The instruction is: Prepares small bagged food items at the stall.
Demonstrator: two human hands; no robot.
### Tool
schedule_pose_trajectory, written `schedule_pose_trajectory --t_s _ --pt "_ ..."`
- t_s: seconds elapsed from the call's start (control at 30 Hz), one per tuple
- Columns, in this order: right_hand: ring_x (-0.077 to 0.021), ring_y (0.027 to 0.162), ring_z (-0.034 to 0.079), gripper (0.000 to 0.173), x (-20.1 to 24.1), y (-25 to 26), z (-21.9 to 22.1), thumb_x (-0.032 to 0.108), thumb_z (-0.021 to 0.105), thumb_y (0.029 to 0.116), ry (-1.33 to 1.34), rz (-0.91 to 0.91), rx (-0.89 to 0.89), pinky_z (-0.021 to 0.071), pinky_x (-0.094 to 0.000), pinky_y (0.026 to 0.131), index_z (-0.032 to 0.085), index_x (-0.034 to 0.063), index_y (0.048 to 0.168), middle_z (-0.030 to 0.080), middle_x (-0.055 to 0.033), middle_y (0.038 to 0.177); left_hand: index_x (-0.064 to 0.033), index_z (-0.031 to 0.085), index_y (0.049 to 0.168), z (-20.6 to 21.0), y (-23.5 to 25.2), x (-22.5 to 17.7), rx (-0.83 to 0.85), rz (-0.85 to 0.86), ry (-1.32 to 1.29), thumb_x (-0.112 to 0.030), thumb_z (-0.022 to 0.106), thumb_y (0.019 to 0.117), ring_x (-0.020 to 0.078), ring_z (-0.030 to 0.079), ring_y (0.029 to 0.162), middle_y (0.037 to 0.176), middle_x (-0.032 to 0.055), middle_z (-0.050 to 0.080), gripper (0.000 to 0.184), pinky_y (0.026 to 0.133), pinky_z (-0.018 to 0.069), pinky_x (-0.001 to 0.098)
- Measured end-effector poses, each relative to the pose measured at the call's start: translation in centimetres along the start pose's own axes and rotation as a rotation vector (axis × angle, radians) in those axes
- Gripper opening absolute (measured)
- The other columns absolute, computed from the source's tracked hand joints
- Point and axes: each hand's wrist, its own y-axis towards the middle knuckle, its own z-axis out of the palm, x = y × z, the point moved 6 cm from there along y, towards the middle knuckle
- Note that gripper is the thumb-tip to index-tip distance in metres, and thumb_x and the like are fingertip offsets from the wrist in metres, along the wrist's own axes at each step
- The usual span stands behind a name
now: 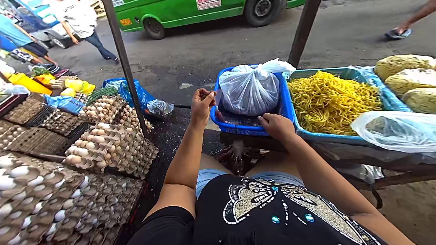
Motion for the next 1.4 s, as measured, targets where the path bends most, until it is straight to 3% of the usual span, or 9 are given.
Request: schedule_pose_trajectory --t_s 0.23,0.43,0.5,0.67,0.77,0.9,1.1,1.3,1.4 --pt "-0.0431 0.115 0.064 0.04 -0.5 0.2 0.1 0.033 0.048 0.1088 0.079 -0.082 -0.009 0.0453 -0.0653 0.097 0.071 0.0008 0.115 0.07 -0.0244 0.114 -0.0146 0.053 0.096 1.4 -3.6 -6.4 0.148 0.214 -0.214 0.006 0.053 0.0969 0.0068 0.065 0.071 0.09 0.0023 0.07 0.021 0.066 0.0551 0.0215" --pt "-0.0357 0.115 0.064 0.036 1.6 -5.7 -0.6 0.03 0.055 0.1031 0.442 -0.44 -0.47 0.0502 -0.0496 0.1 0.073 0.0001 0.114 0.069 -0.022 0.118 -0.0199 0.057 0.098 2.2 -7.8 -6.4 0.308 0.12 -0.148 -0.003 0.057 0.099 0.0053 0.063 0.073 0.096 0.0004 0.068 0.017 0.065 0.0541 0.0202" --pt "-0.0184 0.113 0.065 0.043 3.4 -7.8 0.0 0.036 0.056 0.1034 0.684 -0.545 -0.339 0.0552 -0.0328 0.095 0.069 0.0006 0.123 0.067 -0.0162 0.124 -0.0206 0.057 0.097 2.6 -8.9 -3.6 0.339 -0.02 -0.124 -0.003 0.057 0.0977 0.0057 0.065 0.072 0.096 -0.0011 0.071 0.018 0.065 0.056 0.0221" --pt "-0.0071 0.122 0.061 0.053 6.7 -10.3 3.1 0.043 0.057 0.1038 0.892 -0.721 0.031 0.0505 -0.0286 0.106 0.06 -0.0003 0.134 0.066 -0.0081 0.13 -0.011 0.05 0.098 4.7 -11.4 2.3 0.405 -0.291 -0.083 0.007 0.053 0.0957 0.0077 0.064 0.072 0.09 0.0024 0.068 0.019 0.069 0.055 0.0246" --pt "0.0007 0.092 0.067 0.034 5.6 -10.4 3.6 0.028 0.047 0.1089 0.928 -0.651 -0.042 0.0575 -0.0219 0.087 0.068 0.0008 0.11 0.072 0.0008 0.1 -0.0109 0.049 0.096 5.1 -11.5 3.3 0.393 -0.292 -0.101 0.01 0.052 0.0953 0.0067 0.063 0.072 0.091 0.0023 0.068 0.021 0.07 0.0539 0.0237" --pt "0.007 0.069 0.055 0.034 3.2 -10.2 3.3 0.025 0.045 0.1084 0.85 -0.477 -0.02 0.0489 -0.013 0.068 0.068 0.0015 0.102 0.061 0.0058 0.079 -0.0073 0.049 0.104 4.2 -11.2 5.5 0.344 -0.359 -0.021 0.007 0.052 0.097 0.0079 0.063 0.072 0.089 0.0022 0.066 0.017 0.071 0.0557 0.0248" --pt "-0.0035 0.068 0.054 0.036 0.4 -10.6 5.2 0.028 0.046 0.1071 0.606 -0.291 0.164 0.0459 -0.0257 0.066 0.071 0.0044 0.099 0.063 -0.0012 0.078 0.0022 0.052 0.123 3.4 -13.3 9.8 0.619 -0.479 0.165 -0.009 0.045 0.0935 0.0107 0.064 0.099 0.115 0.0053 0.066 0.032 0.081 0.054 0.0283" --pt "-0.0106 0.068 0.053 0.035 -1.7 -10.6 6.3 0.027 0.045 0.1089 0.509 -0.131 0.322 0.0448 -0.0357 0.067 0.071 0.0059 0.098 0.06 -0.0025 0.076 0.0089 0.054 0.128 3.5 -14.1 11.6 0.744 -0.486 0.294 -0.005 0.062 0.0919 0.0102 0.064 0.102 0.123 0.0132 0.063 0.04 0.089 0.0545 0.0273" --pt "-0.0116 0.068 0.054 0.035 -2.0 -10.6 6.4 0.027 0.046 0.1091 0.489 -0.116 0.379 0.0454 -0.0371 0.067 0.072 0.0061 0.1 0.06 -0.0035 0.077 0.0091 0.061 0.12 3.1 -13.6 12.3 0.602 -0.44 0.444 0.0 0.066 0.0932 0.008 0.066 0.093 0.109 0.0119 0.068 0.028 0.087 0.0554 0.0253"
